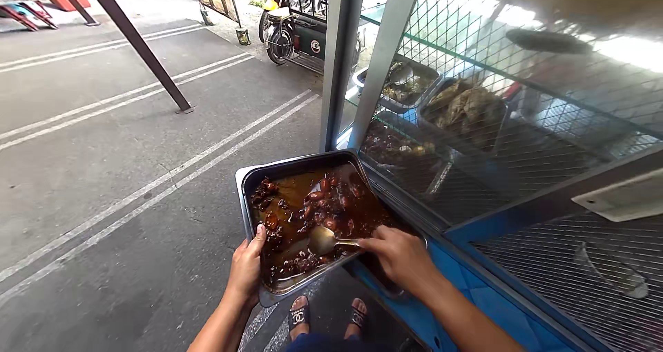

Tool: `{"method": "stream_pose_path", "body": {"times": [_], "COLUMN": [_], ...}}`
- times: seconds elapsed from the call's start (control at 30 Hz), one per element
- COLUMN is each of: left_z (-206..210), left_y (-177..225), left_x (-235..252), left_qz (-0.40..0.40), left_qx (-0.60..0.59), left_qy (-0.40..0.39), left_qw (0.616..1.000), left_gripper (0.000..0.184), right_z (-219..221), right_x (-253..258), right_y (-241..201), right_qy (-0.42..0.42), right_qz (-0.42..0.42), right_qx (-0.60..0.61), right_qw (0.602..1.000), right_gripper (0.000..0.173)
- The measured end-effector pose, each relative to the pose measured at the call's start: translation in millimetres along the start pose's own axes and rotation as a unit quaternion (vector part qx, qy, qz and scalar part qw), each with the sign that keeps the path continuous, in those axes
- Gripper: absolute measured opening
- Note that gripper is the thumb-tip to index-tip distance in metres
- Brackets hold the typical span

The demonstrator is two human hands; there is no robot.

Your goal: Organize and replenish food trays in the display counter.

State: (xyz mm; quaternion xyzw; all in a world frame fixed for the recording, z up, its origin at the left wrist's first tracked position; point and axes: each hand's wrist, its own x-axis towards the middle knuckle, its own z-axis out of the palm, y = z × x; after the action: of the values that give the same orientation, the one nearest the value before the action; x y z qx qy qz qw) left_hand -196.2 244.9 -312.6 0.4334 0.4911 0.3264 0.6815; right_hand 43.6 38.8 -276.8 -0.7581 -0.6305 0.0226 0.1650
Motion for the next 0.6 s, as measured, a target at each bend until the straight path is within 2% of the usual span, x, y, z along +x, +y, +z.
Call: {"method": "stream_pose_path", "body": {"times": [0.17, 0.6], "left_z": [0.1, -6.7], "left_y": [2.0, 13.9], "left_x": [0.0, -0.8], "left_qz": [0.01, 0.044], "left_qx": [0.008, 0.019], "left_qy": [0.003, 0.021], "left_qw": [1.0, 0.999], "left_gripper": [0.044, 0.042], "right_z": [-5.4, -30.0], "right_x": [-8.9, -11.7], "right_y": [16.8, 39.4], "right_qy": [0.012, -0.029], "right_qz": [0.017, 0.058], "right_qx": [-0.018, -0.072], "right_qw": [1.0, 0.995], "right_gripper": [0.033, 0.033]}}
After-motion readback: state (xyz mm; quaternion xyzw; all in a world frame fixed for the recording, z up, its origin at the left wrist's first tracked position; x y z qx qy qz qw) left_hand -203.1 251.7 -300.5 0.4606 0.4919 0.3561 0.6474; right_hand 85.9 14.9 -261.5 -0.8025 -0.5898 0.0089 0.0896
